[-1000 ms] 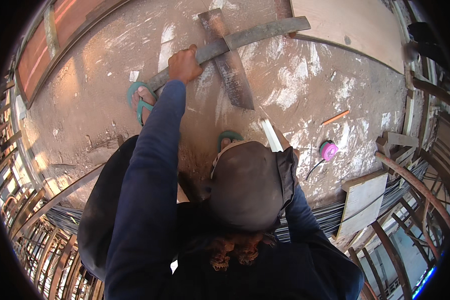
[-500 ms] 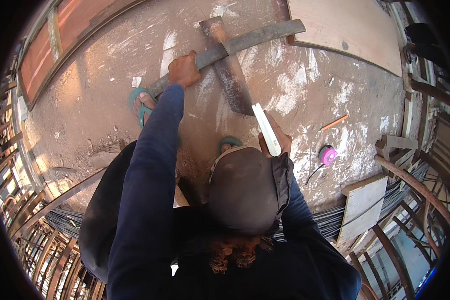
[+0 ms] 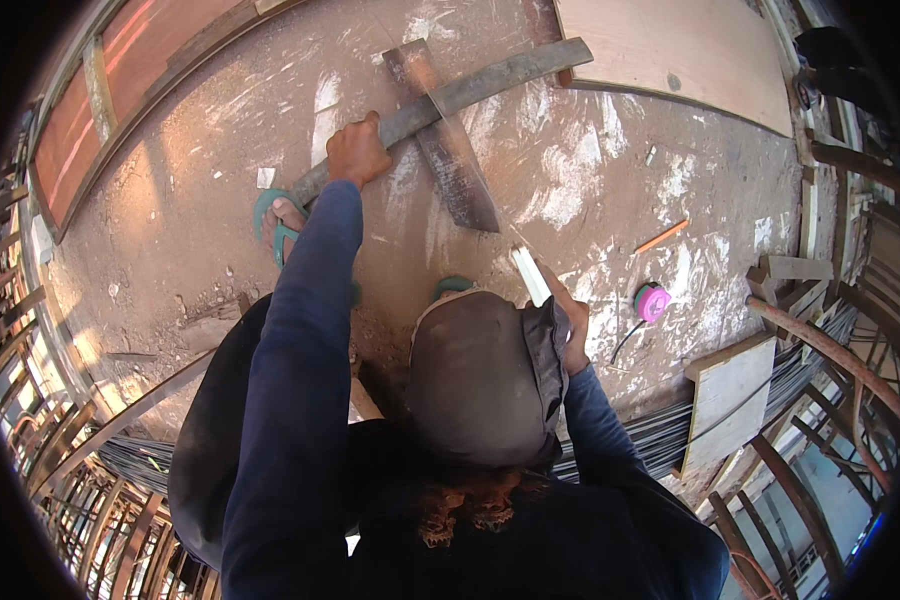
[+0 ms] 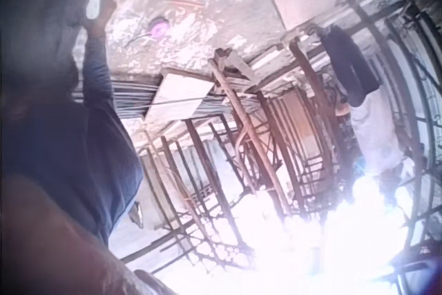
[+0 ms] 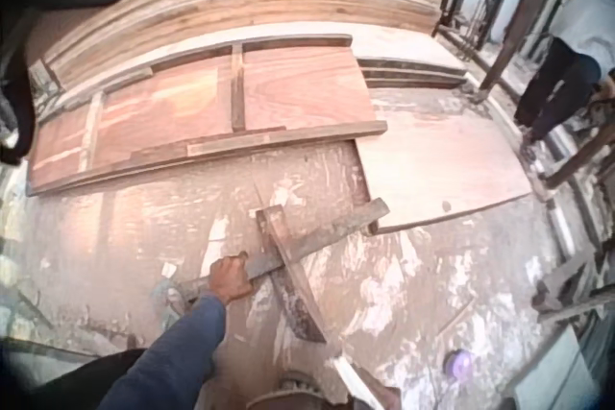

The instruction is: The person marks a wood strip using a pencil and a square ruler, then saws off the end of the strip using a hand saw while holding it against a wood frame on the floor.

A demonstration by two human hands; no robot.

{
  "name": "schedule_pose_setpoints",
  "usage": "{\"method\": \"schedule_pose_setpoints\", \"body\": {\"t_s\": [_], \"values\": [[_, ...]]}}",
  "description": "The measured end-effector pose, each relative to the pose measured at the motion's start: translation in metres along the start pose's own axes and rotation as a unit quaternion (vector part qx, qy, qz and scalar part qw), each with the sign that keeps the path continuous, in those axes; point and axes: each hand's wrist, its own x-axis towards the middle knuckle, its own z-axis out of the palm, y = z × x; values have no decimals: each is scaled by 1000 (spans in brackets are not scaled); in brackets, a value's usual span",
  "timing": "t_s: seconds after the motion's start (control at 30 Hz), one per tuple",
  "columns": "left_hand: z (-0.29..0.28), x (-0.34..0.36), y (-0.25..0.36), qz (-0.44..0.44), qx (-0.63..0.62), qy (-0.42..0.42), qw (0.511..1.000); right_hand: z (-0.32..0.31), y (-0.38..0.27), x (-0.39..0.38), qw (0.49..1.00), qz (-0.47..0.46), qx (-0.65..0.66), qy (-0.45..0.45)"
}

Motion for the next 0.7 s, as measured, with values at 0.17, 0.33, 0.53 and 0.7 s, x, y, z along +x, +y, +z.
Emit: {"method": "schedule_pose_setpoints", "body": {"t_s": [0.17, 0.33, 0.53, 0.7], "values": [[-15, 3, -1, -10, -1, 37, 999, -45, -18, -87, 998, 54, 11, -33], [-11, 18, 9, 20, -17, 45, 999, 8, 3, 61, 995, -102, -20, -11], [-12, 0, 5, 9, 3, 30, 1000, -44, -13, -106, 998, 26, -52, -36], [-8, 0, 0, -14, 0, 14, 1000, 0, -6, -2, 1000, 7, 26, -13]]}}
